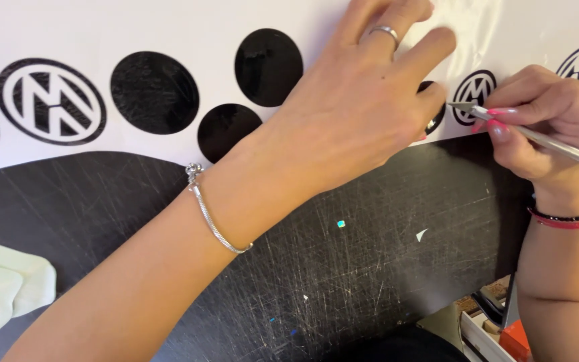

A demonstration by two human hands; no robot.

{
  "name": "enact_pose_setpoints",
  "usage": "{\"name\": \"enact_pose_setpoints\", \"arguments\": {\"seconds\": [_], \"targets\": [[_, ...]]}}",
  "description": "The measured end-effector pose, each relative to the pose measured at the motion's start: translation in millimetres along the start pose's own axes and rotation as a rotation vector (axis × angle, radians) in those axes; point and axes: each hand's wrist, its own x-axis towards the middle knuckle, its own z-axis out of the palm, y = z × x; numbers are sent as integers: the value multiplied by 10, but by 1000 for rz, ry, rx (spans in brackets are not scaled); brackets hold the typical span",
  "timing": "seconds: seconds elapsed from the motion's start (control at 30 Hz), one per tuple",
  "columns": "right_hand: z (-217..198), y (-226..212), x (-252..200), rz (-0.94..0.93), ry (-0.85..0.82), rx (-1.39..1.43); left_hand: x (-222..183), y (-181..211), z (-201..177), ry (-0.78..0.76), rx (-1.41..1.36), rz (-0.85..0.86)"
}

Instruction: Using a precision craft knife to remove excess vinyl from a sheet of cut decals, specifically circular shapes and logos.

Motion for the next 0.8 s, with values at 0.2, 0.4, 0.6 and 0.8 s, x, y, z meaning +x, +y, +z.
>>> {"name": "enact_pose_setpoints", "arguments": {"seconds": [0.2,0.4,0.6,0.8], "targets": [[53,-156,155,-48,-28,43,14,31,8,38,-44,42],[35,-122,79,-65,30,-20,24,21,-16,14,-41,46],[17,-99,-7,-47,48,-87,25,40,-17,-23,-55,24],[15,-99,31,-62,32,-52,37,36,-38,-51,-49,26]]}}
